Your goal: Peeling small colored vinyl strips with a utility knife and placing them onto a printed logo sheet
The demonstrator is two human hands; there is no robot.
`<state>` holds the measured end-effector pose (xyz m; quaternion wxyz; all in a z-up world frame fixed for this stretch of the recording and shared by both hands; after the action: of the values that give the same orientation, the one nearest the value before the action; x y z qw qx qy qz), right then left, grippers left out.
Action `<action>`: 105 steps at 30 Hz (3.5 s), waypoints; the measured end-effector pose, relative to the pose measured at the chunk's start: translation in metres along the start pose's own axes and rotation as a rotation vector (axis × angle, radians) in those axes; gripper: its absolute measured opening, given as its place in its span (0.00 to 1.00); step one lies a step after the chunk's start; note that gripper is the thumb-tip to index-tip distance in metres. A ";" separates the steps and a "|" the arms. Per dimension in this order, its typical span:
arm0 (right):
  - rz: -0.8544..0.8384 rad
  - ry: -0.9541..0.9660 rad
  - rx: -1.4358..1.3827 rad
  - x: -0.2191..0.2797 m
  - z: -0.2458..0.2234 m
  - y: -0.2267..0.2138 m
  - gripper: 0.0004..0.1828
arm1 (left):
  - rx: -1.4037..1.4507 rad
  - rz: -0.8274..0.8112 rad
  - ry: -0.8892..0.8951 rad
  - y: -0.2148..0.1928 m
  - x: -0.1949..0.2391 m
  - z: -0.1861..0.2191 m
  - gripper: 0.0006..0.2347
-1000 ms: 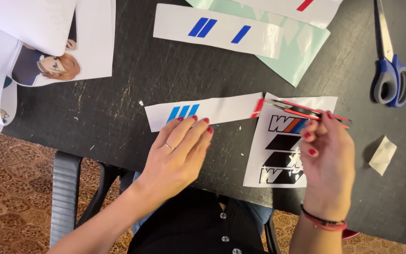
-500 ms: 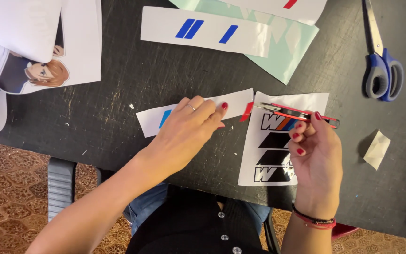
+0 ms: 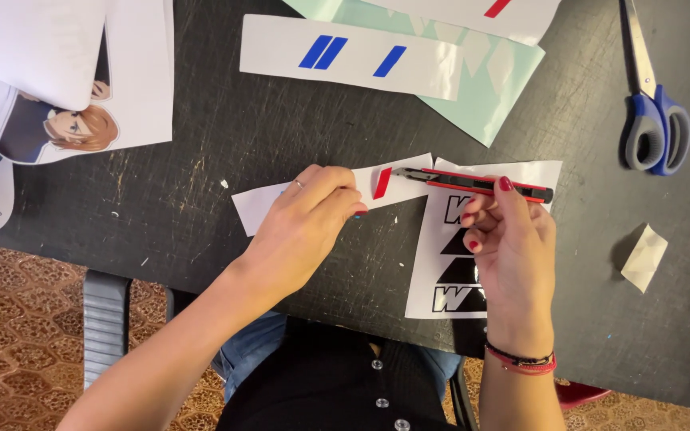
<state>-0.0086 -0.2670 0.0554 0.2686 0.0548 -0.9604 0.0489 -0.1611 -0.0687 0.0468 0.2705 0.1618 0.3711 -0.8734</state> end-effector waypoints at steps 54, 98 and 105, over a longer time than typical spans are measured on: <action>-0.010 -0.844 0.321 0.105 0.013 -0.006 0.14 | -0.422 -0.161 0.343 -0.006 -0.020 0.020 0.15; 0.040 -0.793 0.462 0.105 0.049 0.025 0.14 | -0.317 -0.308 0.515 -0.014 -0.037 -0.006 0.12; 0.039 -0.852 0.482 0.101 0.048 0.029 0.13 | -0.392 -0.359 0.535 -0.007 -0.036 -0.006 0.14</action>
<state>-0.1232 -0.2523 0.0651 -0.1697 0.1127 -0.9470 0.2482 -0.1360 -0.0477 0.0646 0.0325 0.2616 0.6111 -0.7464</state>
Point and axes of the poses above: each hand's wrist, its own x-axis away from the middle knuckle, its own y-axis out of the palm, z = x × y, the point moved 4 cm from there along -x, towards the middle knuckle, and after that the axes turned 8 degrees about z, right-handed, at the moved point
